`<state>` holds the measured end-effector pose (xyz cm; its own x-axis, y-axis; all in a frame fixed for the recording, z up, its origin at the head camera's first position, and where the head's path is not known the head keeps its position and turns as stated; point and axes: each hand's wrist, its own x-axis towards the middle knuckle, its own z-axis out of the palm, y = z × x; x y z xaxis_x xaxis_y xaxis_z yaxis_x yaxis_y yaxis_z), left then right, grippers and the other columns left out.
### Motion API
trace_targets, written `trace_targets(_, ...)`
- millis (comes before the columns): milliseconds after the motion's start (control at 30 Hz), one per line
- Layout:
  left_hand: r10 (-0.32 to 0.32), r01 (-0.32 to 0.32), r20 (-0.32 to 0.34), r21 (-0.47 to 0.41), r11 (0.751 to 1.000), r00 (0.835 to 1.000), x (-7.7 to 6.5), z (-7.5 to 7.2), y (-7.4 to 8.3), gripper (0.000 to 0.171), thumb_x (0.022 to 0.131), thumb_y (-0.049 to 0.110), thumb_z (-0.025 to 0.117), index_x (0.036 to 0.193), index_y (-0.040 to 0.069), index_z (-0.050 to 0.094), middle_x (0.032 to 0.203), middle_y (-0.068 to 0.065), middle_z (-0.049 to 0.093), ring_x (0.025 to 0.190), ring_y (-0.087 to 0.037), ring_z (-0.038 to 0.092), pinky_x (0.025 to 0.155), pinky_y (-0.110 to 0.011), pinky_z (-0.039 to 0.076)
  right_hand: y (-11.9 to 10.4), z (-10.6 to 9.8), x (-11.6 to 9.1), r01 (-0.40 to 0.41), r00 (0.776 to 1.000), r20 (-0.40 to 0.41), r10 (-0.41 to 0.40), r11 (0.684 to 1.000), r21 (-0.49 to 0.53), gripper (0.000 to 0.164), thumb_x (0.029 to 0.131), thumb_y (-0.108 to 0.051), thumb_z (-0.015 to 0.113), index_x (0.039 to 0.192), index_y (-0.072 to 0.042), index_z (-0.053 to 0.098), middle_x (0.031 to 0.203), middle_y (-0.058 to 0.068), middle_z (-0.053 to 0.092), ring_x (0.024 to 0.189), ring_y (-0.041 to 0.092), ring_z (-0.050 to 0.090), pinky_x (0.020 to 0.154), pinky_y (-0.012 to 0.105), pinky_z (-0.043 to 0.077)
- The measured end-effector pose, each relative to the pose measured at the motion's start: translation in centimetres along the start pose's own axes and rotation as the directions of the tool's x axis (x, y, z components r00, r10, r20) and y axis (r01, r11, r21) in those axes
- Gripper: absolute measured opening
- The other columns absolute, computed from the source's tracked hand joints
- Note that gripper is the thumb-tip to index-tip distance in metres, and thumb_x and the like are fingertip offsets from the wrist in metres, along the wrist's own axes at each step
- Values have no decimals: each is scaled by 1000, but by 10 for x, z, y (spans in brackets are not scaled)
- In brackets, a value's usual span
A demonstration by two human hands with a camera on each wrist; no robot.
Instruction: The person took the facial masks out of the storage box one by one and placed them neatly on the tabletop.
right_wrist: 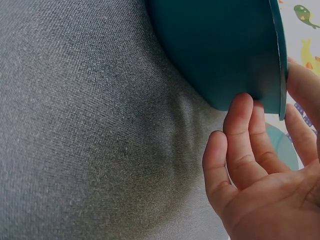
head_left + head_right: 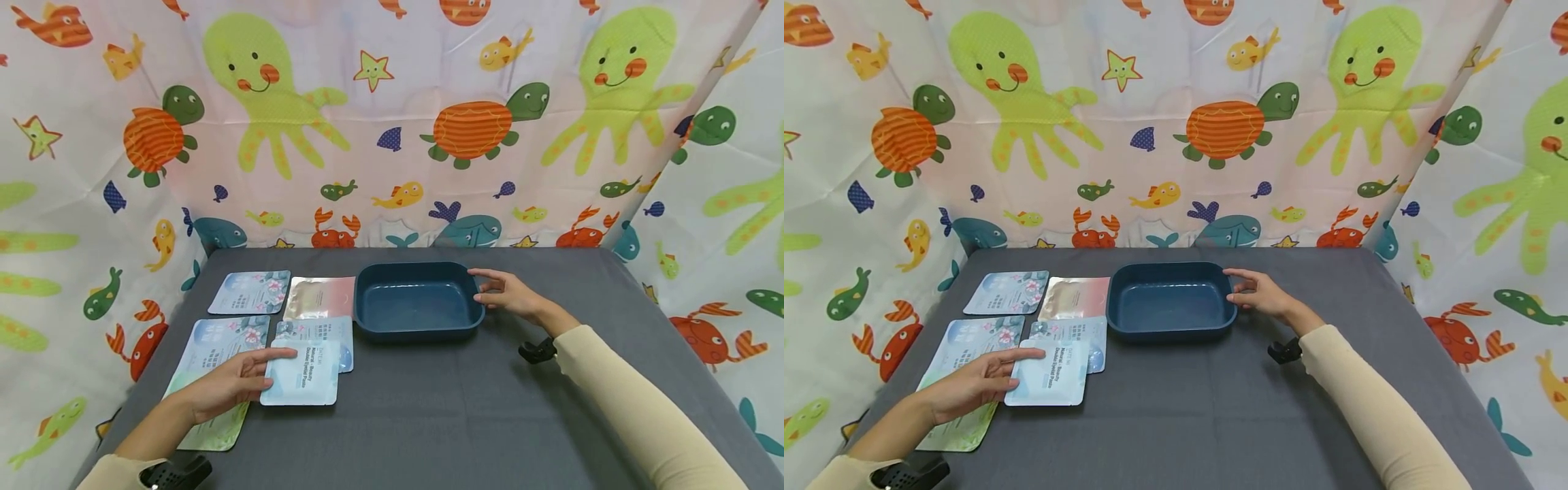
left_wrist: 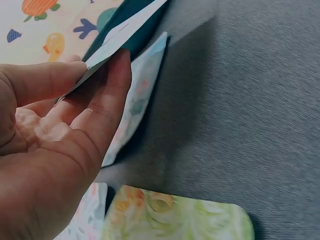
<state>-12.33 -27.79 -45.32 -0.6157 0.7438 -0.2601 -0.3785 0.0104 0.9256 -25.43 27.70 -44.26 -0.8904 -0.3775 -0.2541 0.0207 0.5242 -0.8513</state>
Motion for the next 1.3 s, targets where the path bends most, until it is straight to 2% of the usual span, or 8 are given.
trace_targets(300, -11, 13, 29, -44, 999, 1000, -4, 4, -11, 53, 108, 2, 38, 159, 5, 24, 147, -5, 59, 129, -19, 62, 102, -34, 54, 0, 0, 0, 15, 1000, 8, -15, 1000, 22, 67, 99, -27, 66, 157, -15, 36, 122, 20, 58, 102, 20, 59, 94, 39, 55)
trace_targets(600, -76, 78, 64, -37, 996, 995, -1, 4, -23, 57, 107, 2, 43, 159, 0, 22, 150, -12, 55, 132, -20, 60, 104, -34, 53, 0, 2, 2, 17, 1000, 15, -18, 1000, 23, 66, 99, -24, 66, 157, -13, 36, 115, 17, 58, 92, 17, 60, 90, 37, 55)
trace_targets(800, -73, 72, 81, 18, 997, 994, -2, 3, -20, 60, 105, 2, 48, 158, -3, 21, 148, -15, 57, 130, -21, 62, 100, -34, 55, -2, 1, 0, 17, 1000, 7, -17, 1000, 7, 66, 99, -24, 67, 157, -13, 36, 116, 17, 59, 94, 20, 60, 90, 38, 55)
trace_targets(967, -79, 76, 107, 37, 996, 991, -4, 3, -18, 60, 105, 2, 47, 158, -6, 20, 143, -15, 61, 124, -19, 65, 91, -30, 58, -4, -1, 0, 24, 1000, 9, -24, 1000, 9, 66, 99, -22, 67, 157, -13, 37, 113, 16, 58, 94, 23, 60, 89, 36, 55)
trace_targets(1067, -93, 90, 123, 34, 995, 988, -5, 4, -18, 60, 105, 1, 46, 158, -4, 20, 143, -15, 61, 123, -16, 66, 89, -27, 58, -5, -2, 0, 21, 1000, 12, -21, 1000, 5, 66, 99, -23, 66, 157, -13, 37, 114, 15, 57, 95, 22, 60, 89, 36, 55)
trace_targets(1167, -107, 102, 137, 44, 994, 985, -7, 5, -16, 59, 106, 2, 44, 159, -1, 20, 147, -16, 57, 126, -16, 64, 93, -29, 57, -5, -2, 0, 15, 1000, 10, -15, 1000, 6, 65, 99, -23, 66, 156, -14, 37, 114, 15, 57, 96, 23, 60, 89, 36, 54)
trace_targets(1300, -163, 150, 89, 138, 979, 982, -14, 6, -8, 57, 109, 12, 42, 161, 6, 21, 151, -15, 53, 125, -19, 63, 96, -34, 56, -3, -2, 1, 14, 1000, 15, -14, 1000, -1, 66, 99, -24, 67, 156, -13, 37, 114, 15, 58, 96, 24, 60, 88, 35, 54)
